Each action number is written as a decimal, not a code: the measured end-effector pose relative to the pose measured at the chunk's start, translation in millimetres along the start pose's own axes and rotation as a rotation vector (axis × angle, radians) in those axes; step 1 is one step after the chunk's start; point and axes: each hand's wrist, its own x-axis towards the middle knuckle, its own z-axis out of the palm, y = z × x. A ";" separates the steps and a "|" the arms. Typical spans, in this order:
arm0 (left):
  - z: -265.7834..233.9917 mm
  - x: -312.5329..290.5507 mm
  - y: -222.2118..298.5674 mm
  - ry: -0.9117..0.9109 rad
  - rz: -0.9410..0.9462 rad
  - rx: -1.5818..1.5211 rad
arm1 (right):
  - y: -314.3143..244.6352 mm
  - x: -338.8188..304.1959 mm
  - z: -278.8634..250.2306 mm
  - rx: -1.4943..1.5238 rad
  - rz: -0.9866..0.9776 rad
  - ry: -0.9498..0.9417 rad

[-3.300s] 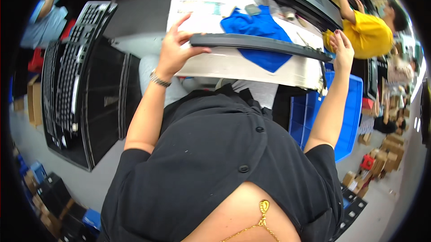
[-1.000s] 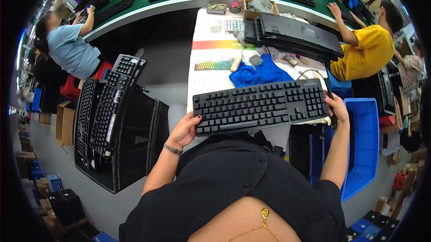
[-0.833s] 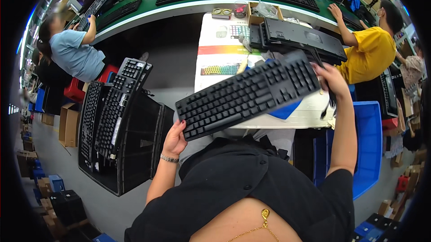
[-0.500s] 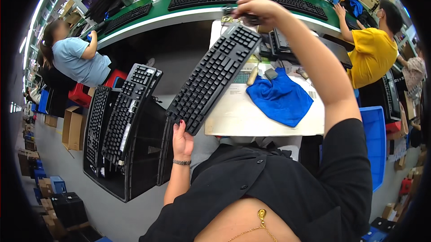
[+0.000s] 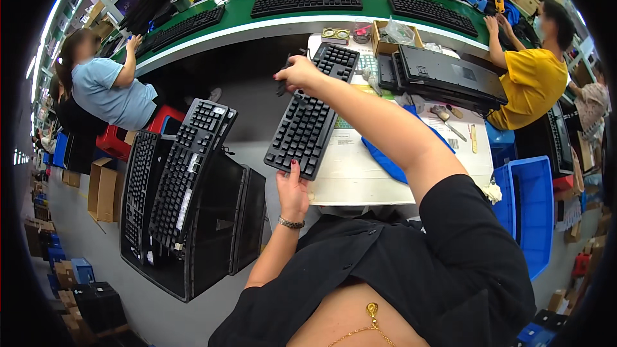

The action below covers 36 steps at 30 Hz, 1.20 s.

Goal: Cleaning and assembling computer keyboards on a factory production line.

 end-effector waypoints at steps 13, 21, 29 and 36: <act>-11.7 4.8 63.3 -0.038 -0.345 1.053 | 46.8 -111.9 -5.2 -0.719 -0.253 -0.321; 24.6 0.8 105.0 -0.263 -0.307 1.612 | 33.9 -223.9 -168.1 -0.419 -0.011 -0.181; 142.3 36.7 60.8 -0.606 0.080 1.272 | 88.2 -250.6 -452.5 -0.123 -0.098 1.005; 246.2 132.7 -51.9 -0.816 0.164 1.206 | 110.1 -242.2 -583.8 -0.093 0.289 1.530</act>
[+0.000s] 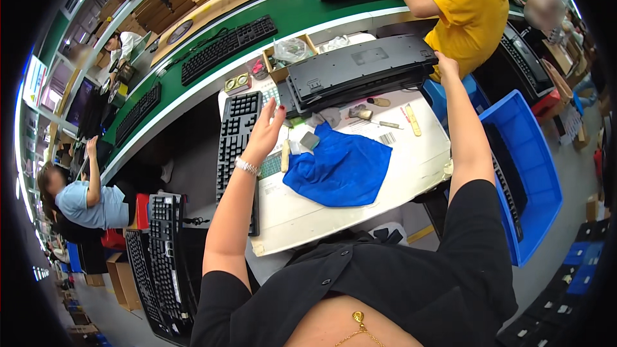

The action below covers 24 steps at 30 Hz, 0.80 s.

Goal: Cleaning and assembling computer keyboards on a factory production line.

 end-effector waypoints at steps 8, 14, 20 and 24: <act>55.9 64.2 15.3 0.067 0.052 0.207 | 13.0 20.0 2.9 0.314 -0.078 -0.201; 65.9 41.0 46.5 0.111 0.307 0.185 | 27.5 19.4 -8.9 0.592 -0.068 -0.290; 73.0 17.2 85.7 0.160 0.573 0.152 | 37.4 22.7 -64.5 0.917 0.075 -0.453; 81.4 -3.1 101.7 0.370 0.899 0.365 | 28.8 3.8 -112.1 0.959 0.065 -0.530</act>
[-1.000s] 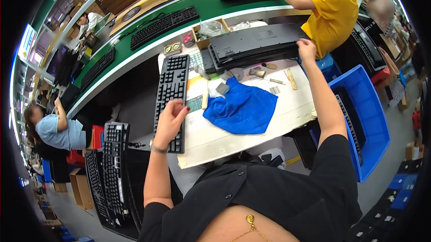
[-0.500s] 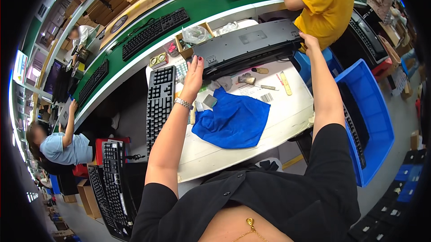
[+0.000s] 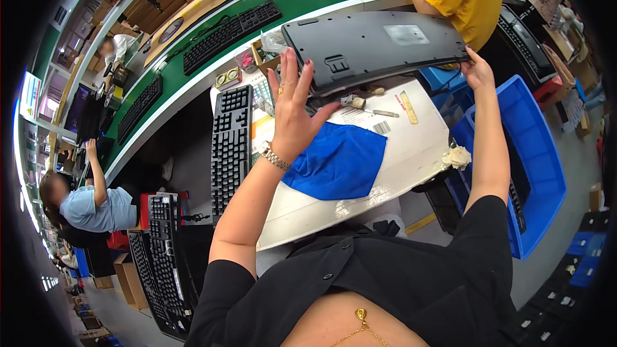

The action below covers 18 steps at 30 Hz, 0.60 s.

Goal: Cleaning and assembling computer keyboards on a factory production line.

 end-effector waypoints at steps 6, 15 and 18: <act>-53.9 9.3 46.9 0.247 0.560 0.332 | -53.6 -60.6 4.2 -0.223 0.111 -0.066; -103.1 -120.4 90.2 -0.432 -0.412 -0.449 | -16.6 -130.6 50.1 -1.332 0.110 0.011; -113.9 -156.7 96.2 -0.412 -0.594 -0.465 | 0.3 -153.7 69.6 -1.740 -0.038 0.014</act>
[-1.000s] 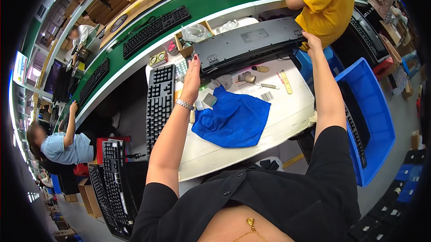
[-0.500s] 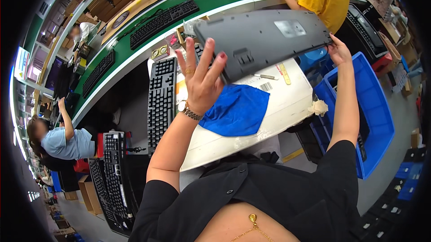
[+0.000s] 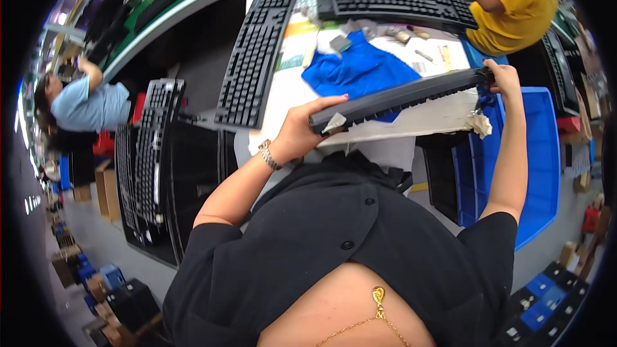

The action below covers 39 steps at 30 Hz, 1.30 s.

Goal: Cleaning and assembling computer keyboards on a factory production line.

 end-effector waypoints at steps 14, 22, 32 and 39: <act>6.6 -33.6 -45.0 0.141 -0.094 -0.163 | -157.1 -224.7 97.5 0.367 -1.245 -0.560; 2.6 -30.2 -44.9 0.149 -0.059 -0.181 | -164.6 -225.8 110.6 0.439 -1.348 -0.449; 8.0 -31.8 -56.1 0.172 -0.019 -0.216 | -99.1 -210.6 25.9 0.487 -0.875 -0.447; 5.3 -28.1 -48.8 0.096 -0.030 -0.169 | 82.8 -100.6 14.9 0.239 -0.036 -0.015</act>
